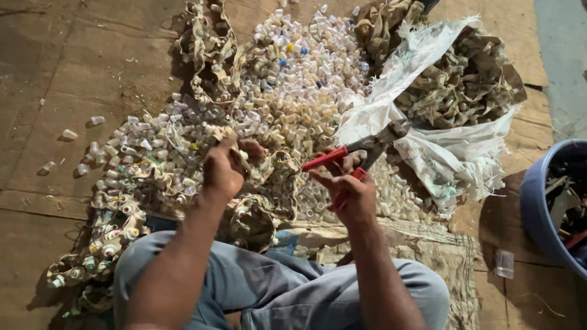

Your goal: The person sits on the floor and uses red-handled pliers to cut plastic caps off a long, tangled string of connected caps. The cut caps fall onto a large pile on the floor, and the person continues cutting along the string.

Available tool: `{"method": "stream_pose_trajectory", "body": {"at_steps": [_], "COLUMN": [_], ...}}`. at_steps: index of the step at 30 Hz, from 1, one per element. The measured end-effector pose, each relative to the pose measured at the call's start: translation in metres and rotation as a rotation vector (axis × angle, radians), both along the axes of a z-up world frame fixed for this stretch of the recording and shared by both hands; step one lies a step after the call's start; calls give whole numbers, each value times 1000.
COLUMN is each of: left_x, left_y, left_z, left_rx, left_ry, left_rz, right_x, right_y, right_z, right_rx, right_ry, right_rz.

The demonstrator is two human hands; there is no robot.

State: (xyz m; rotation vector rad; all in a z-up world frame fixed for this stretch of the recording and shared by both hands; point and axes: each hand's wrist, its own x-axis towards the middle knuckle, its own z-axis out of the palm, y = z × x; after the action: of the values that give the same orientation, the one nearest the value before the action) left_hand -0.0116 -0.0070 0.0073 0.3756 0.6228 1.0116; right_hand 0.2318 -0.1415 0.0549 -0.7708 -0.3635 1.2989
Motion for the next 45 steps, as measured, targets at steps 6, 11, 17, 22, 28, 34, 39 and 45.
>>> {"method": "stream_pose_trajectory", "body": {"at_steps": [6, 11, 17, 22, 28, 34, 39, 45], "left_x": [15, 59, 38, -18, -30, -52, -123, -251], "left_y": [1, -13, -13, -40, -82, -78, -45, -62], "left_z": [43, 31, 31, 12, -74, -23, 103, 176], "left_rx": [4, 107, 467, 946, 1323, 1249, 1249, 1149], "left_ry": [-72, -76, 497, 1623, 2099, 1665, 1337, 1812], "left_rz": [-3, -103, -326, -545, -539, -280, -51, 246], "right_x": [-27, -46, -36, -3, 3, 10, 8, -15], "right_y": [5, 16, 15, 22, 26, 26, 15, 8], "right_z": [-10, -27, -24, -32, -51, -46, -31, -25], "right_rx": [-183, 50, -38, -115, -123, -122, -43, -34], "right_ry": [-508, -1378, -889, -364, -78, -91, 5, 194], "right_rz": [198, -25, 14, -64, -187, -206, -152, -22]}}
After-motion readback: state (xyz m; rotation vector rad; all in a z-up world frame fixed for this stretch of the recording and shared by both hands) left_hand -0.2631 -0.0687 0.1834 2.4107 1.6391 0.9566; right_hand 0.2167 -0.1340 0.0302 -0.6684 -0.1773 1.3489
